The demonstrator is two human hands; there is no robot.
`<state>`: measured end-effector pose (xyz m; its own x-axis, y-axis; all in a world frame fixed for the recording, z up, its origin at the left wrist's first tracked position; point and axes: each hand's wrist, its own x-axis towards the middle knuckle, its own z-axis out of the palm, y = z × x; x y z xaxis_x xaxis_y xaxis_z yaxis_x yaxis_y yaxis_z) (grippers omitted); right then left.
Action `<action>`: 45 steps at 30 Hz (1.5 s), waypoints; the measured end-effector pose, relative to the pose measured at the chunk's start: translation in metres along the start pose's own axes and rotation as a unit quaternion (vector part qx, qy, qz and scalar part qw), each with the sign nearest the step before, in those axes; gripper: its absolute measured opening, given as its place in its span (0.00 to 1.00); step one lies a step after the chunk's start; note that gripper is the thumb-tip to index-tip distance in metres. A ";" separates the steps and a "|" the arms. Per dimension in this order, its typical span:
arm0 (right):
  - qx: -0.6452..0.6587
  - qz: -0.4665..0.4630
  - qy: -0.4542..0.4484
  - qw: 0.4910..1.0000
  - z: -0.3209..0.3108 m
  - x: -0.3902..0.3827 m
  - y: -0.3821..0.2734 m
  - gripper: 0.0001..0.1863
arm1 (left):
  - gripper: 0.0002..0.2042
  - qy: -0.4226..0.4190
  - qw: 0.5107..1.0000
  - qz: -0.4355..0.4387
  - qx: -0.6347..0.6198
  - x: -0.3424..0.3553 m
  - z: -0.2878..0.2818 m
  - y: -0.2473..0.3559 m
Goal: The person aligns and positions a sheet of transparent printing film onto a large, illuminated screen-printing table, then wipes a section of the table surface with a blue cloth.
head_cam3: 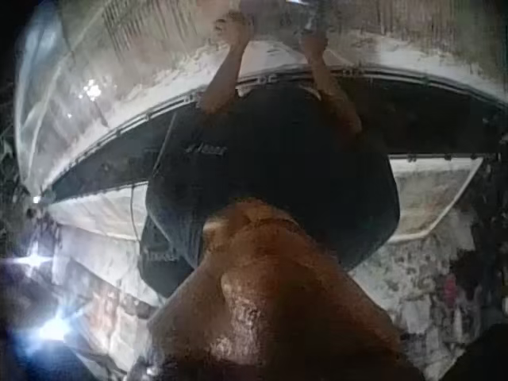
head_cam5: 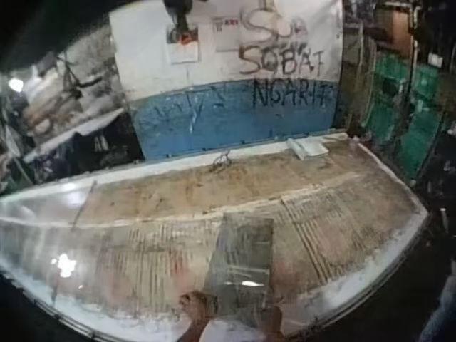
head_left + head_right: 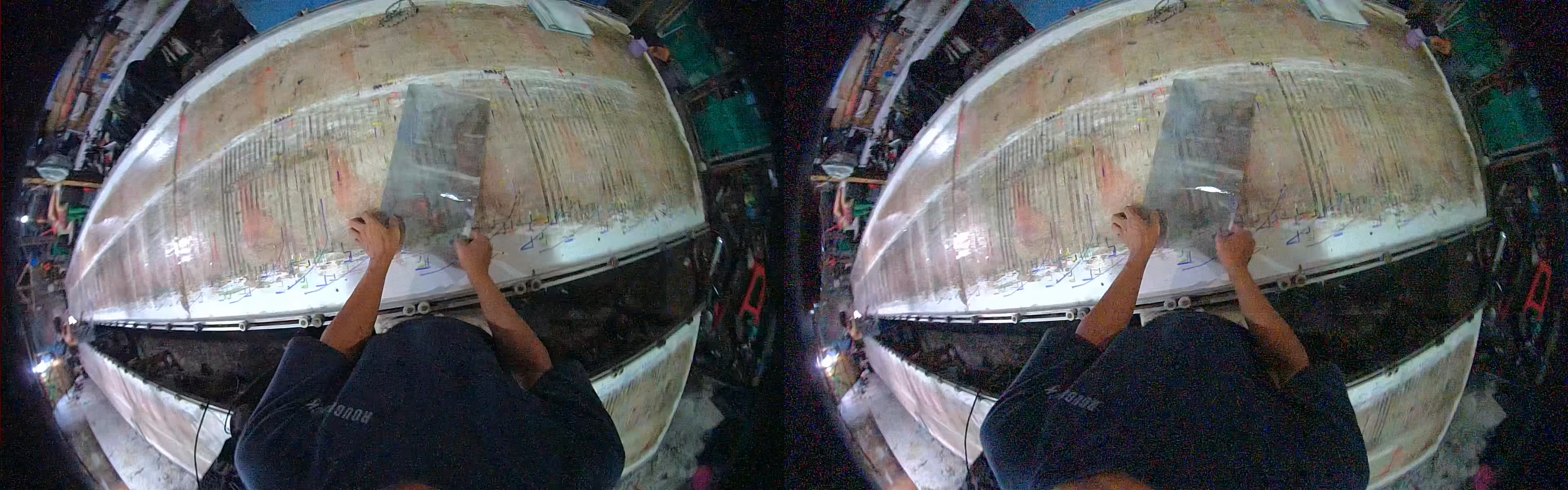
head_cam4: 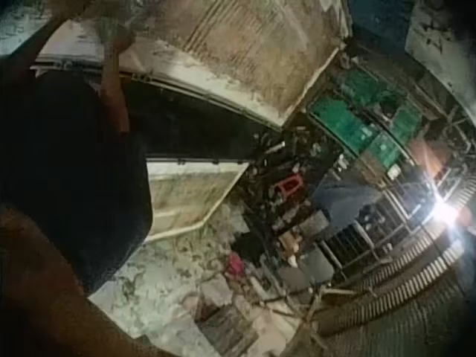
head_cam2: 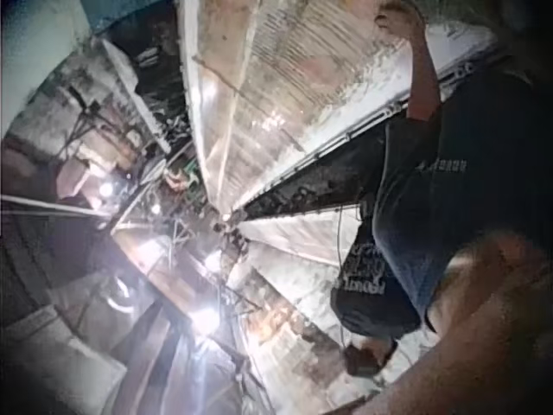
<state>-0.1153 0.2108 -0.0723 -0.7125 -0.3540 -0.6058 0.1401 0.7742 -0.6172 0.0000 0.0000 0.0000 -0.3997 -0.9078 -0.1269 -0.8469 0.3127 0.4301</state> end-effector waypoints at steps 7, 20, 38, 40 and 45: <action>0.179 -0.146 -0.094 0.968 -0.058 -0.040 -0.057 0.19 | 0.37 -0.006 0.994 -0.068 0.088 0.008 0.003 0.019; -0.061 -0.353 0.203 0.911 -0.377 -0.049 -0.031 0.29 | 0.30 -0.068 0.964 0.191 -0.172 -0.098 0.085 0.315; 0.077 -0.196 0.147 0.967 -0.296 0.102 0.084 0.19 | 0.33 -0.191 0.951 0.230 -0.074 -0.126 0.140 0.323; 0.051 -0.167 0.110 0.978 -0.285 0.109 0.056 0.23 | 0.30 -0.139 0.937 0.286 -0.141 -0.110 0.171 0.289; -0.030 -0.081 0.066 0.994 -0.284 0.099 0.022 0.28 | 0.26 -0.267 0.923 0.168 -0.221 -0.098 0.170 0.281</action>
<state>-0.3785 0.3422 -0.0035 -0.8071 -0.4072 -0.4275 -0.0222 0.7445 -0.6673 -0.2588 0.2244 -0.0188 -0.8302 -0.4751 -0.2916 -0.4645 0.3003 0.8331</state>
